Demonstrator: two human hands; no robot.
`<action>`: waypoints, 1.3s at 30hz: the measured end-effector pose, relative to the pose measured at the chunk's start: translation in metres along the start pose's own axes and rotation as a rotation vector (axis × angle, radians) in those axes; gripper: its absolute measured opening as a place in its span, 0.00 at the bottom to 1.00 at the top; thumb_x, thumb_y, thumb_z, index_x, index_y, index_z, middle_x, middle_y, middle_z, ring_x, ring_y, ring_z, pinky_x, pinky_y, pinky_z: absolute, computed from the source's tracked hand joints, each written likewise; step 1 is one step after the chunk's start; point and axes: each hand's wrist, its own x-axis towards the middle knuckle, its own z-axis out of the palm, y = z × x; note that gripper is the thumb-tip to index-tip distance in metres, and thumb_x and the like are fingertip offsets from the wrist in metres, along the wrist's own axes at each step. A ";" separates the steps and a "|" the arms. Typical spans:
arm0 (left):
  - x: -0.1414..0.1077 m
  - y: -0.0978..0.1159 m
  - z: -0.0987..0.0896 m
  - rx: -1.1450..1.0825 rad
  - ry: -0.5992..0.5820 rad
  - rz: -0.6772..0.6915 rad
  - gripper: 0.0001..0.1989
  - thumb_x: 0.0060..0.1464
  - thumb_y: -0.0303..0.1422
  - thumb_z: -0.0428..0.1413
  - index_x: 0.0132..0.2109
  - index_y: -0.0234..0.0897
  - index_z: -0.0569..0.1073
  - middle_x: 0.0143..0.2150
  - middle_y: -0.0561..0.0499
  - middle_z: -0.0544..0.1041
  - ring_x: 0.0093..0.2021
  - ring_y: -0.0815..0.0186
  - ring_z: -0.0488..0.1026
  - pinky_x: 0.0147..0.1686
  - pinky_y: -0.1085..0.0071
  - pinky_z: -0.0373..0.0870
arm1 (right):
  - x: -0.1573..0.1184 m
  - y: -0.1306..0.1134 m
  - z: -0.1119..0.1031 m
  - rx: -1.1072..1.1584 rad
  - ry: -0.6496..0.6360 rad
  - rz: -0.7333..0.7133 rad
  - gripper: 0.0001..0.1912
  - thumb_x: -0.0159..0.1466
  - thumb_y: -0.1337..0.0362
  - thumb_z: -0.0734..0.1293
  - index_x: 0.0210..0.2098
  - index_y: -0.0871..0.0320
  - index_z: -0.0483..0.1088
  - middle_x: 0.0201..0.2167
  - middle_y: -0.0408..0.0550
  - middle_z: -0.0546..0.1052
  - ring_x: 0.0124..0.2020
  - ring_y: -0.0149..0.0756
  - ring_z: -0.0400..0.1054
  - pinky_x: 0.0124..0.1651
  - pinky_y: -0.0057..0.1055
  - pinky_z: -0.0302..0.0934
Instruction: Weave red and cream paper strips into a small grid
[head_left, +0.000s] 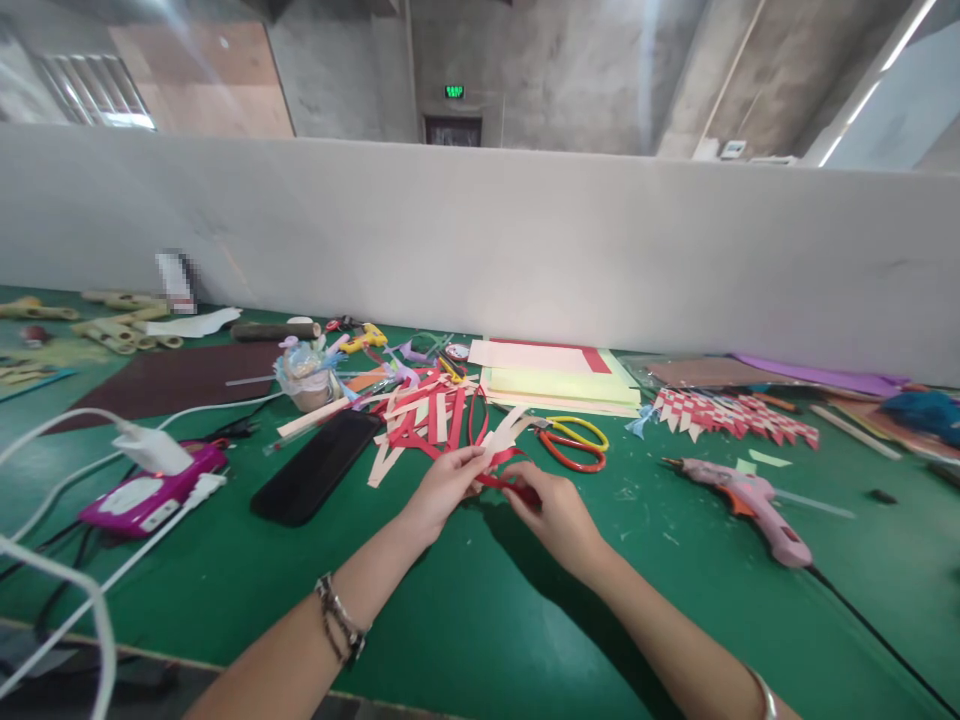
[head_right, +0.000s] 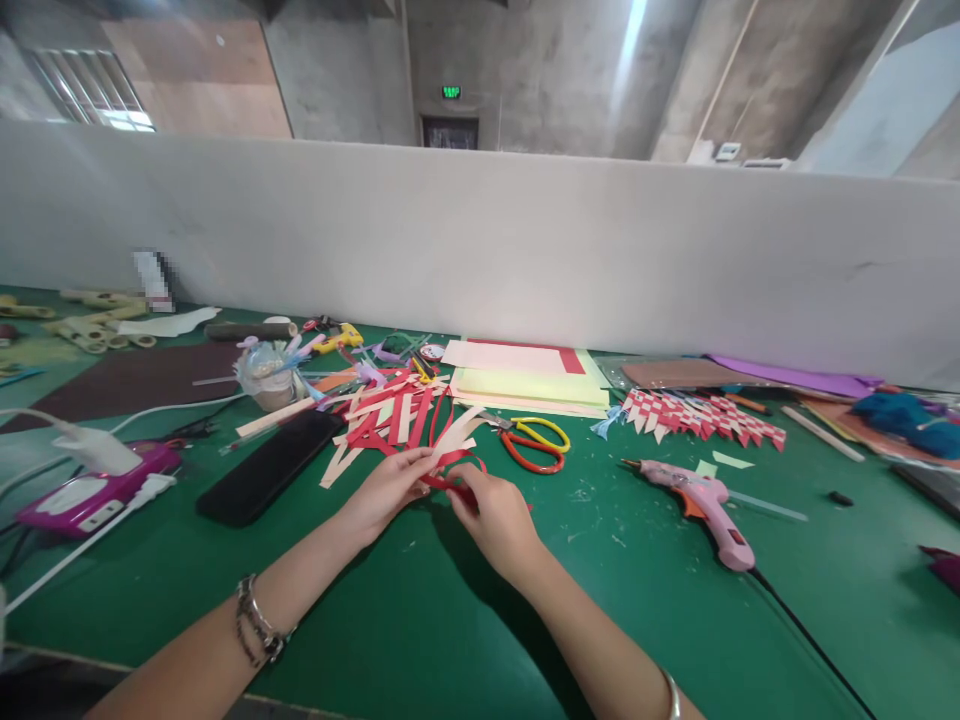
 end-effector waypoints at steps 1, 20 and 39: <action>0.000 0.001 -0.001 0.008 0.015 0.020 0.15 0.41 0.38 0.62 0.35 0.32 0.74 0.25 0.54 0.72 0.20 0.77 0.63 0.25 0.78 0.62 | 0.000 0.000 0.000 0.027 0.004 0.013 0.08 0.61 0.64 0.58 0.37 0.57 0.67 0.24 0.43 0.73 0.24 0.33 0.67 0.28 0.27 0.59; -0.008 0.007 0.001 0.332 -0.083 0.335 0.12 0.48 0.39 0.55 0.33 0.34 0.74 0.27 0.50 0.75 0.31 0.62 0.72 0.32 0.72 0.65 | 0.003 0.005 -0.005 -0.116 0.420 0.041 0.12 0.59 0.58 0.60 0.40 0.54 0.69 0.49 0.55 0.62 0.53 0.49 0.55 0.52 0.49 0.50; -0.005 0.006 -0.002 0.359 -0.140 0.324 0.10 0.48 0.37 0.53 0.28 0.34 0.72 0.25 0.53 0.71 0.28 0.67 0.66 0.30 0.74 0.61 | 0.004 0.013 -0.014 -0.209 0.120 0.005 0.11 0.62 0.60 0.58 0.29 0.52 0.72 0.46 0.47 0.71 0.49 0.43 0.62 0.55 0.59 0.29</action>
